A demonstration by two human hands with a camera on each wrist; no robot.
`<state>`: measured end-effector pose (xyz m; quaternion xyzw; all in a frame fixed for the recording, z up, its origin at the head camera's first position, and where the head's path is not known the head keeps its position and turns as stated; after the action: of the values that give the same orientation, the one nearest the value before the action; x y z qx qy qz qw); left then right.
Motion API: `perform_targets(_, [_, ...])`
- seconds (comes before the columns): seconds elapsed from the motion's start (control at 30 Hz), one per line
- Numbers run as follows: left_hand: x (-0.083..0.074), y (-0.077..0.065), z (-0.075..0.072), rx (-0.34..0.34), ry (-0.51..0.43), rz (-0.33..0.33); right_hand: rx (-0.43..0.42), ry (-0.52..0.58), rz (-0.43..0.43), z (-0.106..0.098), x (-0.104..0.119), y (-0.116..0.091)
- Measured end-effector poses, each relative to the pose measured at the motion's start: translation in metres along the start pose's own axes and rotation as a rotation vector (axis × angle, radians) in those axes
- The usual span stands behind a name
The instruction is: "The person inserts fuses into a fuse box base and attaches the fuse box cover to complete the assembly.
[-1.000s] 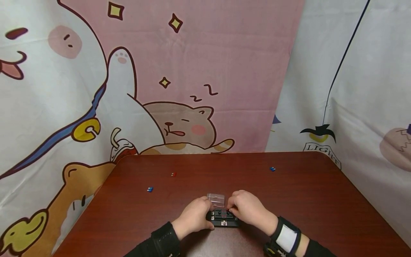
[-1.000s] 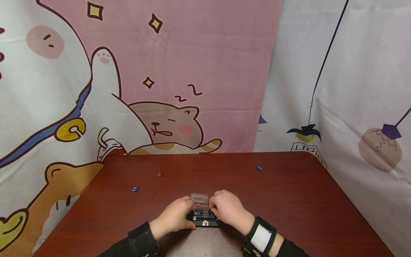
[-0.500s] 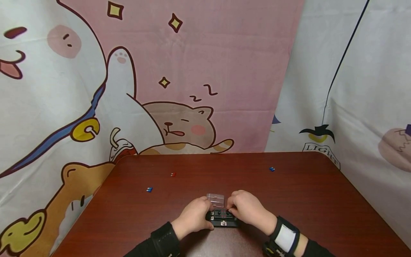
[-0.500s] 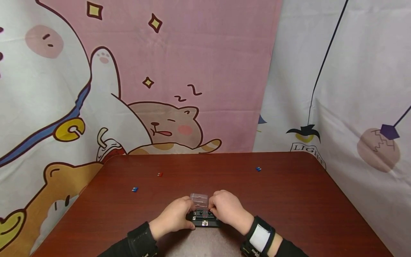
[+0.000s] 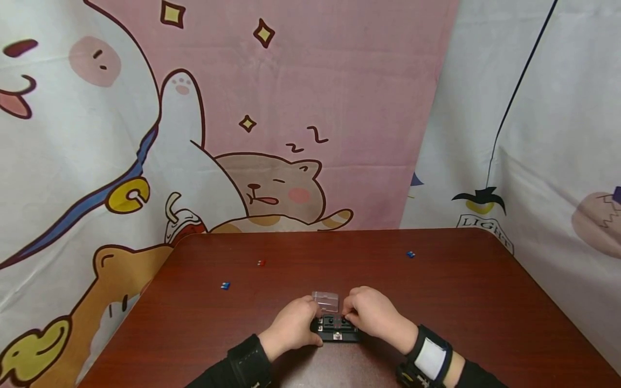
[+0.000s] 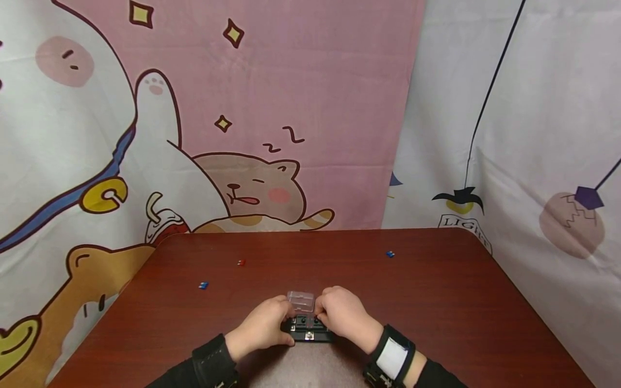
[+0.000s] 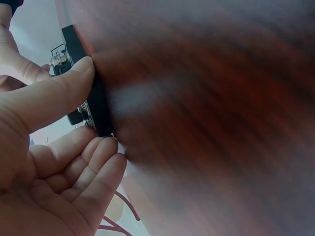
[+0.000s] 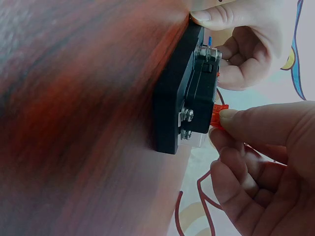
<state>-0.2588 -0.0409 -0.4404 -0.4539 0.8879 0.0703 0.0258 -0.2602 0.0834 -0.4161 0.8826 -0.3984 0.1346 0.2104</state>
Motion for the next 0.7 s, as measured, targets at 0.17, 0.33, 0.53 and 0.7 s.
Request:
perform_targets(0.17, [0.0001,0.0003,0.0004,0.0,0.0,0.01,-0.01,-0.008,-0.016,0.0009,0.0007,-0.0004])
perform_targets(0.33, [0.0011,0.0002,0.001,-0.003,0.005,0.011,-0.007,-0.007,-0.021,0.0021,0.0003,-0.0001])
perform_targets(0.53, [0.0012,-0.0004,0.0008,0.001,0.007,0.006,0.017,0.017,-0.017,0.002,-0.0024,-0.0002])
perform_targets(0.7, [0.0003,-0.0005,-0.0008,-0.008,0.016,0.014,0.034,0.052,-0.002,-0.0004,-0.0078,0.0008])
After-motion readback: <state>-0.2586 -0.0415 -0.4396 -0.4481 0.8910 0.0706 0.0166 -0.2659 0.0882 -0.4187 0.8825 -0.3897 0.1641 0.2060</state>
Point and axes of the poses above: each hand's wrist, its own y-axis towards the middle knuckle, its own z-axis out of the palm, x = y × z, the point moved 8 cm from there along y, towards the middle knuckle, and after that the axes turned 10 degrees about y, right-handed, at the moved point
